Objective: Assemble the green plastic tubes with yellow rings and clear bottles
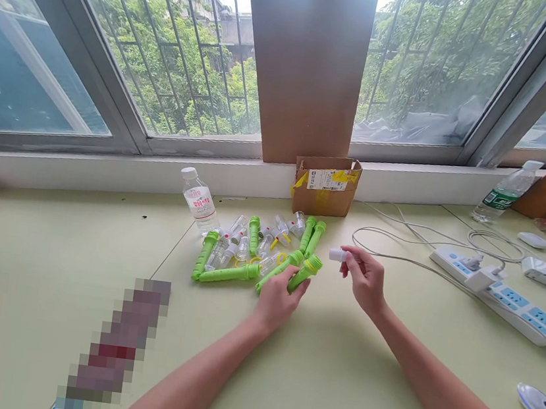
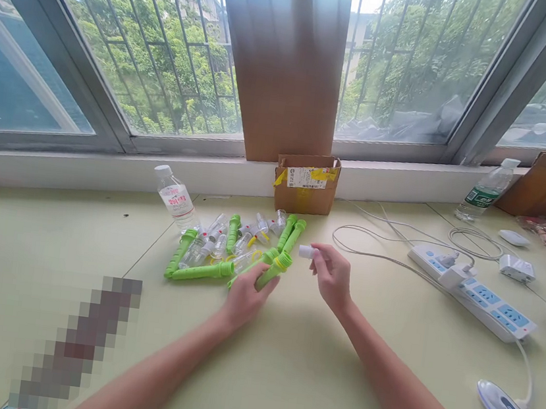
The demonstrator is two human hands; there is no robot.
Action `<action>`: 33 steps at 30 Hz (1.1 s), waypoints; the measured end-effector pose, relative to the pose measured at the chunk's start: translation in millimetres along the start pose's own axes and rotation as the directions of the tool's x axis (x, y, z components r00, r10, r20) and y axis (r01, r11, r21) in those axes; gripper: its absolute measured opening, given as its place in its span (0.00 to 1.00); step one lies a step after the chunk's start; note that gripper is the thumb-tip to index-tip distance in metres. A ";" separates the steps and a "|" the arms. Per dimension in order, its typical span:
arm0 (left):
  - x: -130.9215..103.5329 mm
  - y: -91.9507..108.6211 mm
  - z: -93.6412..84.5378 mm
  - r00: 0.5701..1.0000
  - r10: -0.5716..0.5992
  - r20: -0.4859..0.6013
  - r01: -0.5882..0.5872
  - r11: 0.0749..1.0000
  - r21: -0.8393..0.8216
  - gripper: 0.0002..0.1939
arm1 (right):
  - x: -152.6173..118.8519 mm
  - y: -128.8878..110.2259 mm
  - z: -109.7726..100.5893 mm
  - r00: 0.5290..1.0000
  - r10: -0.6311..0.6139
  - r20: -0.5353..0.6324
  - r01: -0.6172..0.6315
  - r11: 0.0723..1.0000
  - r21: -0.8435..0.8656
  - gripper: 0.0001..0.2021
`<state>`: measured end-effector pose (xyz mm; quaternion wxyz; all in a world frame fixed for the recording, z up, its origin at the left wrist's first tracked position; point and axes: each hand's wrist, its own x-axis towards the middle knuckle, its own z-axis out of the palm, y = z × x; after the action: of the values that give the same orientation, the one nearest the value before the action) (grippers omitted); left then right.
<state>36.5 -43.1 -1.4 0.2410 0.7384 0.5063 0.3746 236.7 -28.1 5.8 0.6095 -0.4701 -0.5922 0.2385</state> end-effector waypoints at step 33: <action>1.3 -7.2 -5.2 0.992 0.070 0.103 -0.080 0.992 0.097 0.09 | -8.4 -3.5 6.2 0.928 0.022 0.373 -0.058 0.995 0.083 0.10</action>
<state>28.5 -39.3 -3.1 0.2138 0.7858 0.4840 0.3202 228.4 -34.9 3.8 0.5026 -0.3996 -0.6753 0.3628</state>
